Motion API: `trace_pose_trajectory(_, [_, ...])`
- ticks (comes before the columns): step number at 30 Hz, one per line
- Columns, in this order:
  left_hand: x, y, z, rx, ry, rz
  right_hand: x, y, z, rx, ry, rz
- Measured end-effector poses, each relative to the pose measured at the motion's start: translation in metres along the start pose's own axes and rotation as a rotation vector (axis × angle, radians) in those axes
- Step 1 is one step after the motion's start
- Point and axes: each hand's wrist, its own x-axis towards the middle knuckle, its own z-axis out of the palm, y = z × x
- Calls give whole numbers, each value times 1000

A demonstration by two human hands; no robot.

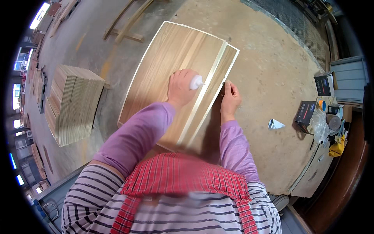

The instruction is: The person applies glue to the edges of thin wooden strips and attaches them to the perimeter of a rectangular wooden panel. They use a small white bottle to dispense the adhesive and a metal block to press the strips firmly onto the panel surface. The process is repeated for multiple panels in a workshop environment.

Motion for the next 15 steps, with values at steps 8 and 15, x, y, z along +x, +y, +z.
trace_pose_trajectory(8, [2, -2, 1, 10, 24, 26, 6, 8, 12, -160, 63, -110])
trace_pose_trajectory(15, [2, -2, 1, 15, -14, 16, 3, 4, 17, -263, 90, -277])
